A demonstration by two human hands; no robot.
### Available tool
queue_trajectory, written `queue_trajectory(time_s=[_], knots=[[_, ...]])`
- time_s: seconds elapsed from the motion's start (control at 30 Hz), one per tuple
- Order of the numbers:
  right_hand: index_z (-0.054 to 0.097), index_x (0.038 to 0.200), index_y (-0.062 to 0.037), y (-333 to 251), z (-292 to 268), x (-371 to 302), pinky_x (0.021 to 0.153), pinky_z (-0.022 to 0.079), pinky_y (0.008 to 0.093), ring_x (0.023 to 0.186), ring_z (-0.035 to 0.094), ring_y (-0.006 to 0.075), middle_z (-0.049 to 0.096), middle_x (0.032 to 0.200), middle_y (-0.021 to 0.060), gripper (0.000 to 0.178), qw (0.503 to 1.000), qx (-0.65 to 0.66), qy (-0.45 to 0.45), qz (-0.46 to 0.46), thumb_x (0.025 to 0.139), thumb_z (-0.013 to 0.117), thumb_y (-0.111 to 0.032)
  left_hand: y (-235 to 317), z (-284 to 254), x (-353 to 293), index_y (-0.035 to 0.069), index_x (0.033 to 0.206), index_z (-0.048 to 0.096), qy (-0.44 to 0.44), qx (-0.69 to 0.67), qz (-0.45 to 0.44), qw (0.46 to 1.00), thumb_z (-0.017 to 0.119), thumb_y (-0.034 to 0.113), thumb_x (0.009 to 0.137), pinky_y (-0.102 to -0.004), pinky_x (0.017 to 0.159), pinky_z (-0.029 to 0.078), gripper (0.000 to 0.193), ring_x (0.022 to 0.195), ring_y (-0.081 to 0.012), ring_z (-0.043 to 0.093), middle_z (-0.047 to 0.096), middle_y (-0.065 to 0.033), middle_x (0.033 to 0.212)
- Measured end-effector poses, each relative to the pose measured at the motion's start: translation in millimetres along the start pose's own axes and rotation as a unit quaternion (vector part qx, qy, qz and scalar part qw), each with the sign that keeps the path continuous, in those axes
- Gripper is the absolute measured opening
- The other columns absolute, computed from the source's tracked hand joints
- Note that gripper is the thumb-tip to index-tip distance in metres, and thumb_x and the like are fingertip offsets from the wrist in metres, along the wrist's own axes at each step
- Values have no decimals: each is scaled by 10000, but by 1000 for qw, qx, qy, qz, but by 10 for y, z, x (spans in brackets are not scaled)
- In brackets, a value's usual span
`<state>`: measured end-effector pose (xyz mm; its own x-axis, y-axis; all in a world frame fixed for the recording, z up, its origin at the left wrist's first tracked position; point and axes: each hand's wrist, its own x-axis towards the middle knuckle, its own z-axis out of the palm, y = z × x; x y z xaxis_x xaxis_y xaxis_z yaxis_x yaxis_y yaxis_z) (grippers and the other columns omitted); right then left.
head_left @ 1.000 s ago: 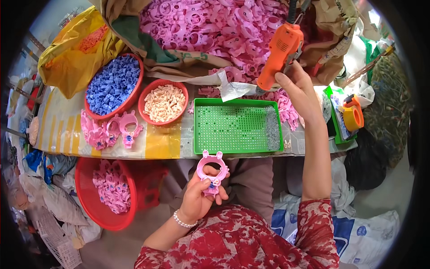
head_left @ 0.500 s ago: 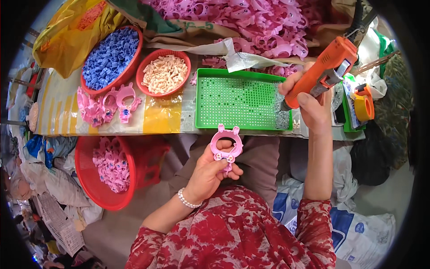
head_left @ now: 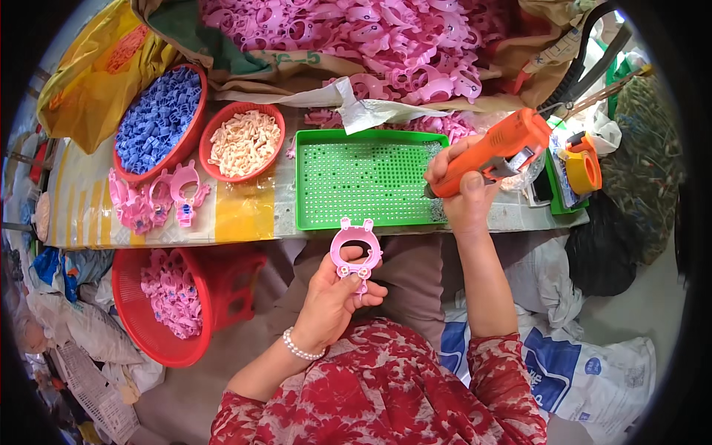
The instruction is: Assembling small plastic toy components by hand and using a glue gun.
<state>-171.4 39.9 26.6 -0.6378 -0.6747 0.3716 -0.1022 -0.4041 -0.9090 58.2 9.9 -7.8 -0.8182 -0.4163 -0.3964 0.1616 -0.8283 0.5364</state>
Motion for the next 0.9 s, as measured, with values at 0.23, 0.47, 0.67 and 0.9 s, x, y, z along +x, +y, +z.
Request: queue_trajectory(time_s=[0.23,0.47,0.67,0.9], knots=[[430,978,-46,73,5,-11,601,453,307,654,523,174,521,752,86,467,1000,-5,-19,5,768,686,-376,39,19,-3,6,1256,378,-14,-31,-15,999,469,20,877,-313,714,568,390,828,-252,662,529,-221,1181],[452,990,-41,215,-26,75,603,456,299,663,531,175,533,754,83,366,999,-43,6,-2,788,658,-266,-34,6,43,34,1191,422,-4,2,-20,1000,538,73,907,-289,673,569,310,793,-206,657,573,-103,1071],[448,973,-49,277,-40,81,578,453,297,635,528,176,530,735,82,439,1000,-6,-1,-13,786,682,-370,-69,-30,58,34,1172,428,-7,-7,-3,1000,530,104,915,-266,681,574,285,802,-190,665,564,-159,1138],[440,949,-52,287,-27,90,569,448,300,620,517,178,520,722,80,506,1000,-6,0,-24,774,680,-462,-68,-22,68,40,1146,441,-9,-12,-5,1000,528,105,917,-268,683,570,254,806,-182,663,567,-145,1133]])
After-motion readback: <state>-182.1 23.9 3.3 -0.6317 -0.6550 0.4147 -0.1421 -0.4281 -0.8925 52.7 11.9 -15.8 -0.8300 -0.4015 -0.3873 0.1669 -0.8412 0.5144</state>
